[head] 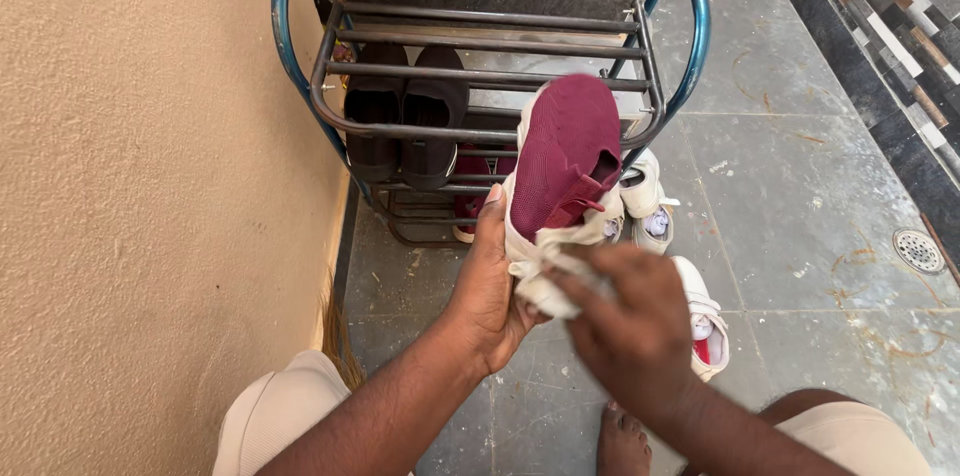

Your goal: The person wipes a maroon slip-on shoe with a white cloth, then places it on a metal shoe rack. They then pick up a white sneaker and wipe its exterior and interior with the same cloth.

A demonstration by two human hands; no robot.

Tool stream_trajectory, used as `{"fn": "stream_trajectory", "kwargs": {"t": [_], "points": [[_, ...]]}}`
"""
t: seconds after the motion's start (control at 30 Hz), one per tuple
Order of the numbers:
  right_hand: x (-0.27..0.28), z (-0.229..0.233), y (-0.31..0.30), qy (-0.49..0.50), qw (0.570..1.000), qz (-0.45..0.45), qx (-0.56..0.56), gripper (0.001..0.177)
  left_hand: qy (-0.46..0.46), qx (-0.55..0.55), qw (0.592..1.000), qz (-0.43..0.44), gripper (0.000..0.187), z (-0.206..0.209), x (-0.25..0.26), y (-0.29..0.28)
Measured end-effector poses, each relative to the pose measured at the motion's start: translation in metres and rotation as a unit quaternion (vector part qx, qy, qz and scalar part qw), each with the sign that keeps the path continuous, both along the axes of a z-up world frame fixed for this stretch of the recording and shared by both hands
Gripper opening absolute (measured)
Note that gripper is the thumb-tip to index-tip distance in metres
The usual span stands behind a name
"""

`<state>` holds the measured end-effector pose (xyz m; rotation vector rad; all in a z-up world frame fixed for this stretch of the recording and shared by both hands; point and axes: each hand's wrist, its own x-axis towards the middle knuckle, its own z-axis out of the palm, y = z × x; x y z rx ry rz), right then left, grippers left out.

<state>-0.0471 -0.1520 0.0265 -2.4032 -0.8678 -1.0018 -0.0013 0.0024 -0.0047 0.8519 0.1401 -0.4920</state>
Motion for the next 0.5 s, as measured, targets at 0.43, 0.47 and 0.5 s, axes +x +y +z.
{"fn": "stream_trajectory", "kwargs": {"t": [0.43, 0.47, 0.5], "points": [[0.011, 0.000, 0.003, -0.040, 0.994, -0.075, 0.070, 0.042, 0.043, -0.087, 0.993, -0.063, 0.074, 0.006, -0.023, -0.013], [0.019, -0.001, -0.001, -0.014, 0.989, -0.092, 0.112, 0.034, 0.018, -0.111, 0.991, -0.072, 0.074, 0.006, -0.024, -0.012], [0.029, 0.000, -0.006, 0.011, 0.983, -0.108, 0.152, 0.026, -0.008, -0.136, 0.987, -0.080, 0.074, 0.007, -0.025, -0.011]]}}
